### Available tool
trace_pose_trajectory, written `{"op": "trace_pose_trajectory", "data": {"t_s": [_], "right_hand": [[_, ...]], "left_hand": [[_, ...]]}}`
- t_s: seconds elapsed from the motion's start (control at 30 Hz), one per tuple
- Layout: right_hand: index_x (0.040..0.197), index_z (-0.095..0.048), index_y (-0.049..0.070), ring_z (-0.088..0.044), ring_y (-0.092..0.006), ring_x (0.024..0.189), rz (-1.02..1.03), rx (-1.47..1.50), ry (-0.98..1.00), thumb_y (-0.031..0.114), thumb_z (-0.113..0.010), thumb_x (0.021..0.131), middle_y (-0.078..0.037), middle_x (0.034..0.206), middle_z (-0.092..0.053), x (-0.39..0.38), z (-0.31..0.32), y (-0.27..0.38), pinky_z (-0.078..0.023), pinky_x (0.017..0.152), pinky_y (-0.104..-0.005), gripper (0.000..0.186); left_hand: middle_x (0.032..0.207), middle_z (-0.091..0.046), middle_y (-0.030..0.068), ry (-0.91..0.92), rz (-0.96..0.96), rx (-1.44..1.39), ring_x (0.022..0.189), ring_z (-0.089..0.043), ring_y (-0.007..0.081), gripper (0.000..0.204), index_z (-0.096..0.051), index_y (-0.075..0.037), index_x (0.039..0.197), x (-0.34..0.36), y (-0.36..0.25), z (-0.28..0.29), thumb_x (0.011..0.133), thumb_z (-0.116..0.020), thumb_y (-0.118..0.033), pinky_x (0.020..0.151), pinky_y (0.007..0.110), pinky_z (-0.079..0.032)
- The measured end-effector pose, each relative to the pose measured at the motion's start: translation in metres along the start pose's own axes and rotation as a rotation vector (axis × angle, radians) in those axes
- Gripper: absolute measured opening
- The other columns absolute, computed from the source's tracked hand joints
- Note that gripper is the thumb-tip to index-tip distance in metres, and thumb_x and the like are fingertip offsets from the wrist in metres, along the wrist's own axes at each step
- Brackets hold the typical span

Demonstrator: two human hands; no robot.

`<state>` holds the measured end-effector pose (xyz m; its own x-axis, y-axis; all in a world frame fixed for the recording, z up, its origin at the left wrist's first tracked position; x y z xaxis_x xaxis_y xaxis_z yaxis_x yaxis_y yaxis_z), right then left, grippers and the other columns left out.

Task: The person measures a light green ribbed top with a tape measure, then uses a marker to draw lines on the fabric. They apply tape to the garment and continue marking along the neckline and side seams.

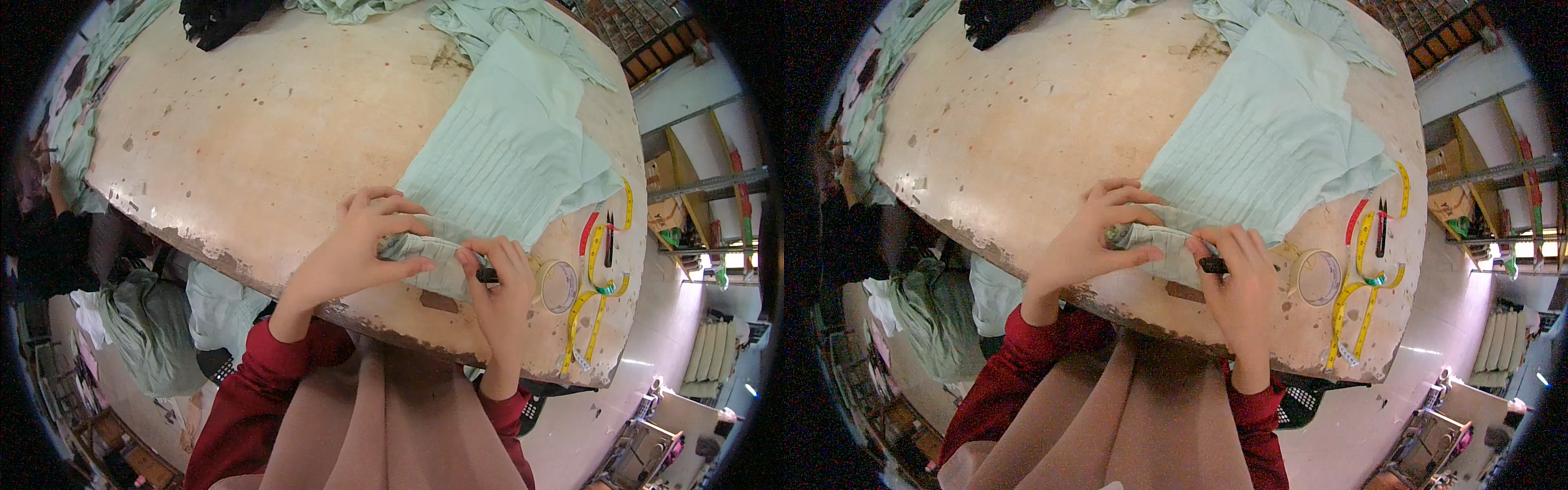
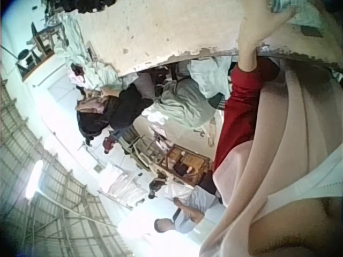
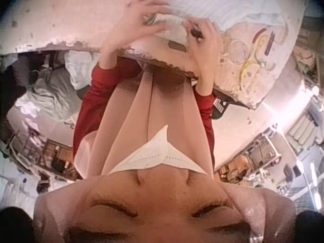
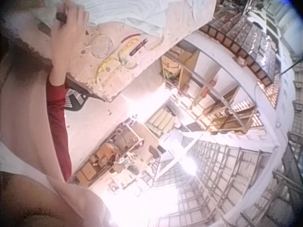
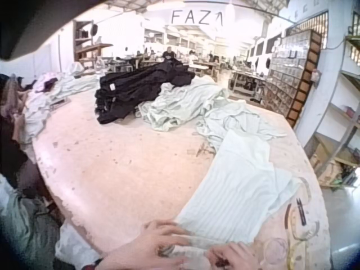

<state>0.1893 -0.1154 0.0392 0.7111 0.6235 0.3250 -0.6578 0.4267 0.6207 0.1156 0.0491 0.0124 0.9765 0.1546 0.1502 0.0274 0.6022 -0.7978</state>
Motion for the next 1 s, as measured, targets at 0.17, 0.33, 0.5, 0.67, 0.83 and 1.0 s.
{"op": "trace_pose_trajectory", "data": {"t_s": [0.17, 0.33, 0.5, 0.67, 0.83, 1.0], "right_hand": [[0.089, -0.065, 0.001, -0.054, -0.026, 0.075, 0.027, 0.007, -0.015, 0.004, -0.072, 0.082, -0.009, 0.081, -0.062, 0.006, -0.003, -0.003, -0.042, 0.068, -0.0337, 0.011], [0.09, -0.065, 0.003, -0.054, -0.0279, 0.076, 0.029, -0.035, -0.005, 0.006, -0.072, 0.081, -0.009, 0.082, -0.061, 0.006, -0.003, -0.003, -0.043, 0.068, -0.0354, 0.012], [0.092, -0.063, 0.005, -0.054, -0.031, 0.077, 0.072, -0.199, -0.027, 0.01, -0.072, 0.082, -0.009, 0.083, -0.059, 0.005, -0.006, -0.001, -0.045, 0.067, -0.0392, 0.015], [0.089, -0.064, 0.004, -0.054, -0.0282, 0.074, 0.084, -0.257, -0.075, 0.011, -0.074, 0.082, -0.008, 0.08, -0.059, 0.008, -0.008, -0.004, -0.044, 0.066, -0.0375, 0.015], [0.09, -0.065, 0.004, -0.054, -0.0277, 0.073, 0.078, -0.261, -0.07, 0.011, -0.075, 0.081, -0.008, 0.08, -0.059, 0.007, -0.008, -0.005, -0.044, 0.065, -0.0369, 0.015], [0.089, -0.065, 0.004, -0.054, -0.0275, 0.073, 0.07, -0.259, -0.071, 0.011, -0.075, 0.081, -0.008, 0.081, -0.06, 0.007, -0.009, -0.005, -0.044, 0.065, -0.0364, 0.015]], "left_hand": [[0.125, -0.063, 0.0041, 0.03, 0.006, -0.009, 0.129, -0.042, 0.0298, 0.026, -0.073, -0.01, 0.101, 0.005, 0.009, 0.005, 0.079, -0.077, -0.024, 0.109, 0.047, -0.028], [0.124, -0.064, 0.0039, 0.015, 0.009, -0.013, 0.129, -0.044, 0.0286, 0.03, -0.072, -0.009, 0.102, 0.009, 0.01, 0.0, 0.08, -0.077, -0.029, 0.108, 0.045, -0.029], [0.122, -0.064, 0.0039, 0.009, 0.024, 0.018, 0.127, -0.045, 0.0287, 0.032, -0.072, -0.008, 0.103, 0.014, 0.013, -0.007, 0.081, -0.077, -0.031, 0.108, 0.044, -0.03], [0.123, -0.064, 0.0095, 0.108, -0.009, -0.061, 0.123, -0.049, 0.0305, 0.031, -0.071, -0.005, 0.107, 0.017, 0.021, -0.006, 0.084, -0.073, -0.025, 0.106, 0.043, -0.034], [0.123, -0.063, 0.015, 0.158, -0.033, -0.238, 0.121, -0.051, 0.0316, 0.029, -0.069, 0.0, 0.111, 0.015, 0.026, -0.001, 0.088, -0.066, -0.018, 0.104, 0.043, -0.038], [0.125, -0.062, 0.0143, 0.162, -0.013, -0.313, 0.123, -0.05, 0.0314, 0.024, -0.071, 0.001, 0.105, 0.016, 0.031, -0.005, 0.09, -0.062, -0.014, 0.107, 0.042, -0.036]]}}
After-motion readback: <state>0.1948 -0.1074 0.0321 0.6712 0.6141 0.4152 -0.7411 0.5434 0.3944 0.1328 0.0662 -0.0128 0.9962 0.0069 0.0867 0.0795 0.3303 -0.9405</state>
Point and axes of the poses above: each hand's wrist, its own x-axis towards the middle knuckle, its own z-axis out of the back of the hand, y = z × x, the point moved 6 cm from there along x, towards the middle knuckle
